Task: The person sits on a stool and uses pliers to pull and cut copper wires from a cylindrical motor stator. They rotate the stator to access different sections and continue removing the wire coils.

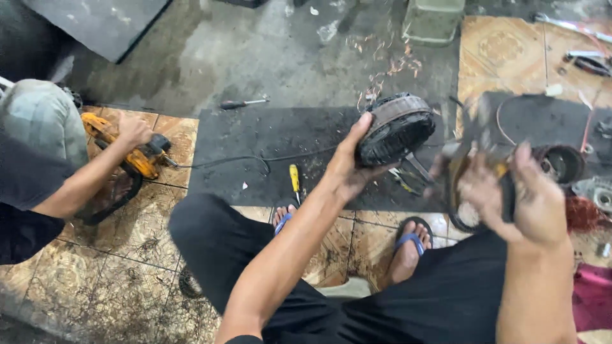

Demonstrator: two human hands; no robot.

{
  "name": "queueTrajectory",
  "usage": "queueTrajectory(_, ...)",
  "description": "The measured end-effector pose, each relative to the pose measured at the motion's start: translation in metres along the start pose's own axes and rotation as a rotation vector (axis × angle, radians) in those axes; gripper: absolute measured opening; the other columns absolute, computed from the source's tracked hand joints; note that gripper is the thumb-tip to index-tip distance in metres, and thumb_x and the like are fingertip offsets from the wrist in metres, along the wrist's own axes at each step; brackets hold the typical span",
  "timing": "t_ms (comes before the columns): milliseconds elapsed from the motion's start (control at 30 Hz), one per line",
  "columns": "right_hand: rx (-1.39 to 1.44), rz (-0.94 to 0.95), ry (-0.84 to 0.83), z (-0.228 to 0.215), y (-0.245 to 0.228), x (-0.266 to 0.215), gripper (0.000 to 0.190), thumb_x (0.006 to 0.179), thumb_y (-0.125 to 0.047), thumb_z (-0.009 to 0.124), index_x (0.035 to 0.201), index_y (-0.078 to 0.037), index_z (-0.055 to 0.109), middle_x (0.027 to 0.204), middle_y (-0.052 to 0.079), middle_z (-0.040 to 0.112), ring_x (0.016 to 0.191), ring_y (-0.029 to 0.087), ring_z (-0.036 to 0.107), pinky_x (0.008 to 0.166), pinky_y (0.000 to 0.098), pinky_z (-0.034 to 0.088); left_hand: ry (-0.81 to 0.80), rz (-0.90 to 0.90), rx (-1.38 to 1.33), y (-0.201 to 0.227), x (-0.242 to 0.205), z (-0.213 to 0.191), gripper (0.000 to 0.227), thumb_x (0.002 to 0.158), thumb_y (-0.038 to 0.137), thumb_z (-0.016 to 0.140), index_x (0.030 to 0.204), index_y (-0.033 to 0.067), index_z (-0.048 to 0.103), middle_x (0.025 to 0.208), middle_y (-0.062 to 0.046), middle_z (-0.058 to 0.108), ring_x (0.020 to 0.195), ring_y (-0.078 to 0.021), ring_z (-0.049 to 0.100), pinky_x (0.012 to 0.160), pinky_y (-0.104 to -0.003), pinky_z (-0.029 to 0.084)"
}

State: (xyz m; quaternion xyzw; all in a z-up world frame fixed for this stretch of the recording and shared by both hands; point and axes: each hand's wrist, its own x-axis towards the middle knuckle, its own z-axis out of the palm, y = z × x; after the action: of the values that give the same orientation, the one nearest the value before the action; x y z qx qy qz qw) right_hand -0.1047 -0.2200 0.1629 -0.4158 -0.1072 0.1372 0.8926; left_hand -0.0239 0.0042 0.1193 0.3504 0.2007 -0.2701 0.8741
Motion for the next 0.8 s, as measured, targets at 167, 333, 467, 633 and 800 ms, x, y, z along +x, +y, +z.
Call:
queueTrajectory(167, -0.016, 0.236, -0.001, 0.023, 0.033, 0.026, 0.062, 0.104, -0.044, 0.051, 0.139, 0.007, 0.057, 0.125, 0.036, 0.068, 0.116, 0.053, 0.067, 0.099, 0.0683, 0.052, -0.169, 0.134, -0.014, 0.023, 0.020, -0.018, 0.068, 0.075, 0.055, 0.072, 0.131, 0.0185, 0.063, 0.119, -0.007, 0.070, 0.106, -0.0225, 0.065, 0.081, -0.047, 0.056)
queueTrajectory(333, 0.022, 0.644, 0.623, 0.039, 0.064, 0.066, 0.079, 0.100, -0.037, 0.021, 0.142, 0.026, 0.044, 0.141, 0.050, 0.052, 0.132, 0.062, 0.050, 0.109, 0.0681, 0.036, -0.333, 0.246, -0.062, 0.041, 0.034, -0.036, 0.062, 0.083, 0.050, 0.073, 0.131, 0.0119, 0.064, 0.112, -0.010, 0.074, 0.097, -0.0233, 0.070, 0.075, -0.044, 0.061)
queueTrajectory(467, 0.261, 0.346, 0.434, -0.001, 0.105, 0.058, 0.044, 0.102, -0.045, 0.058, 0.082, -0.006, 0.050, 0.079, 0.008, 0.048, 0.073, 0.043, 0.069, 0.060, 0.0741, 0.058, -0.290, 0.250, -0.059, 0.031, 0.049, -0.051, 0.070, 0.078, 0.065, 0.076, 0.119, 0.0082, 0.071, 0.111, -0.016, 0.071, 0.100, -0.0282, 0.065, 0.091, -0.046, 0.052)
queueTrajectory(633, 0.226, 0.400, 0.535, 0.037, 0.086, 0.083, 0.044, 0.104, -0.045, 0.058, 0.081, -0.010, 0.050, 0.075, -0.001, 0.035, 0.064, 0.026, 0.057, 0.050, 0.0443, 0.049, -0.260, 0.202, 0.027, 0.015, 0.077, -0.084, 0.067, 0.076, 0.062, 0.072, 0.113, 0.0066, 0.074, 0.101, -0.017, 0.073, 0.090, -0.0289, 0.069, 0.074, -0.040, 0.057)
queueTrajectory(800, -0.668, 0.396, 0.477, 0.009, 0.118, 0.079, 0.048, 0.105, -0.050, 0.050, 0.096, -0.003, 0.054, 0.089, 0.017, 0.053, 0.098, 0.043, 0.062, 0.075, 0.0523, 0.048, -0.131, 0.229, -0.116, 0.031, 0.053, -0.054, 0.069, 0.077, 0.069, 0.067, 0.111, 0.0092, 0.074, 0.103, -0.016, 0.074, 0.093, -0.0305, 0.068, 0.086, -0.049, 0.057)
